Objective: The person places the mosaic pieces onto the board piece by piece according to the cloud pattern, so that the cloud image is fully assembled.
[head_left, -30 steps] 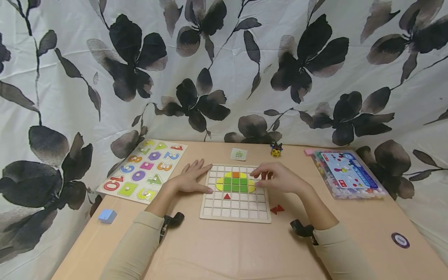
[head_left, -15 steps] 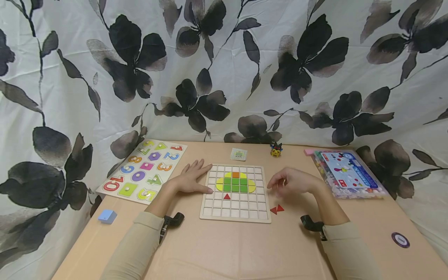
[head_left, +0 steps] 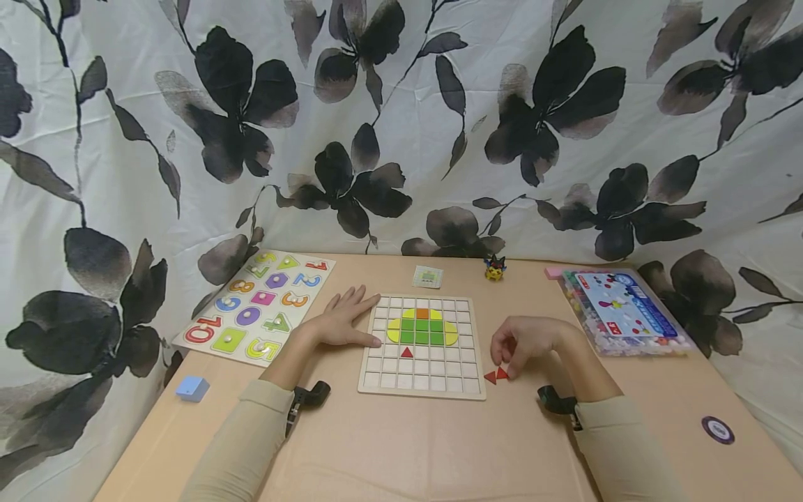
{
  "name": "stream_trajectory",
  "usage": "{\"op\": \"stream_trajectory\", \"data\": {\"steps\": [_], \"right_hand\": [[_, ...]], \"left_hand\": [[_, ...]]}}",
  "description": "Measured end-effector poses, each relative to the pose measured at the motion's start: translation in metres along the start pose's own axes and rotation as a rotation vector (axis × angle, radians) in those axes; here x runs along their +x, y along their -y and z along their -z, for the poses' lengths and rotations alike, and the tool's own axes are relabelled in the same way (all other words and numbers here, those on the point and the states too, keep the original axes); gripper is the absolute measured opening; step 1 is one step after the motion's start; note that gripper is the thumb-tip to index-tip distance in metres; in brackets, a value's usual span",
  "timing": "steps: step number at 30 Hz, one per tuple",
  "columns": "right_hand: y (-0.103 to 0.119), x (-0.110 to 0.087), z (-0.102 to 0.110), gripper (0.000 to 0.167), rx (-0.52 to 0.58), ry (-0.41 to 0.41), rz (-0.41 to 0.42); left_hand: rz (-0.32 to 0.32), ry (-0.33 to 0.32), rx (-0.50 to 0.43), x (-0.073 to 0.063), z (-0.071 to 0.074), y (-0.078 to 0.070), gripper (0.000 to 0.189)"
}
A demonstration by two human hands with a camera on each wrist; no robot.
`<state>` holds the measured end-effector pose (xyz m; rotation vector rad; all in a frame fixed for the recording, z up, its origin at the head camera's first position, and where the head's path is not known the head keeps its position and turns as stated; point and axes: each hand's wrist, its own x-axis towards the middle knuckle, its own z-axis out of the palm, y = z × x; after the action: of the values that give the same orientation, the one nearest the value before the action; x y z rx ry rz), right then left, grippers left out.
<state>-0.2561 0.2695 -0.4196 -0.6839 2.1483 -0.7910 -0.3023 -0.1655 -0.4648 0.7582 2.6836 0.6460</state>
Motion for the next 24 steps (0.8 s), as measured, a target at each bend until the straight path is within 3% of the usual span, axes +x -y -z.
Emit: {"op": "stream_trajectory", "data": {"steps": [13,24], "right_hand": [[0.0096,0.0080,-0.0083,0.021,-0.090,-0.044,-0.065],[0.0033,0.0103,-0.0071,0.019,-0.052,-0.098,0.012]], "left_hand": [[0.001,0.004,0.007,-0.0008,0.0010,-0.0002,0.112],[-0.004,0.003,0.014,-0.0003,0.0004,0.0007,0.111]]}}
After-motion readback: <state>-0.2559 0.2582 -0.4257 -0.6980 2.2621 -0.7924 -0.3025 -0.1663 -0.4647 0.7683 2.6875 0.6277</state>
